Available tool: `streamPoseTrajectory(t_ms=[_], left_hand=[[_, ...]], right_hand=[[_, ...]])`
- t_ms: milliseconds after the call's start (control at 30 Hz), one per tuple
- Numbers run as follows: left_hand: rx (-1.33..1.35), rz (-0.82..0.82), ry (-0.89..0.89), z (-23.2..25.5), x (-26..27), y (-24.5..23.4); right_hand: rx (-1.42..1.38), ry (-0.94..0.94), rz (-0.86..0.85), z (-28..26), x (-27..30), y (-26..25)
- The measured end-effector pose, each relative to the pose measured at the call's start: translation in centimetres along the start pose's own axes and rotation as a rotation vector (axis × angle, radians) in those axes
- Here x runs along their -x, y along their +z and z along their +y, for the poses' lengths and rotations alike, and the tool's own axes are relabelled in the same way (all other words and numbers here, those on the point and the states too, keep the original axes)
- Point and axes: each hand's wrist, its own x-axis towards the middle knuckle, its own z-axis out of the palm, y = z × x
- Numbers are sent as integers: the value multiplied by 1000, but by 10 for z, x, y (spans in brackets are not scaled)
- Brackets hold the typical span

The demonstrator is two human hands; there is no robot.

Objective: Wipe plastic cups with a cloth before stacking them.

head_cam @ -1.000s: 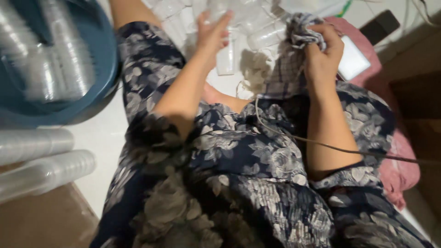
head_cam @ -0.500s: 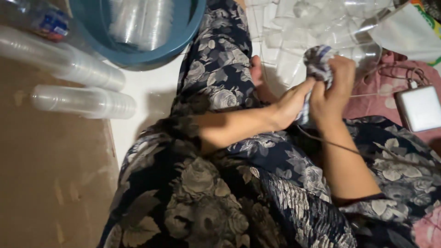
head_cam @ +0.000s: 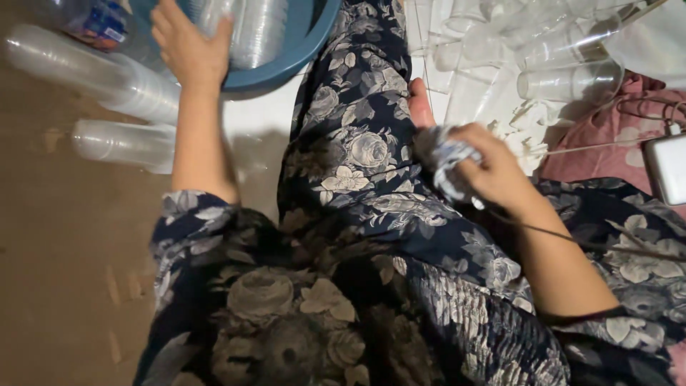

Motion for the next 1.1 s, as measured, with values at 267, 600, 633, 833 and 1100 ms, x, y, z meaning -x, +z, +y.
streamPoseTrajectory(t_ms=[267,600,633,833,1100], left_hand=[[-52,-488,-50,-4,-24,20],[1850,-1016,-641,158,59,-51],[1979,-1066,-740,178,83,-50],[2182,-1299,-963,280,194,-70],[2142,-1239,-798,322,229,-68]], right_hand=[[162,-32,-304,-2,2,8],[127,-65,157,-8,7,-13],[102,-70,181,-8,9,-11],[191,-251,295,-57,7,-3],[212,-151,364,-35,20,-5]])
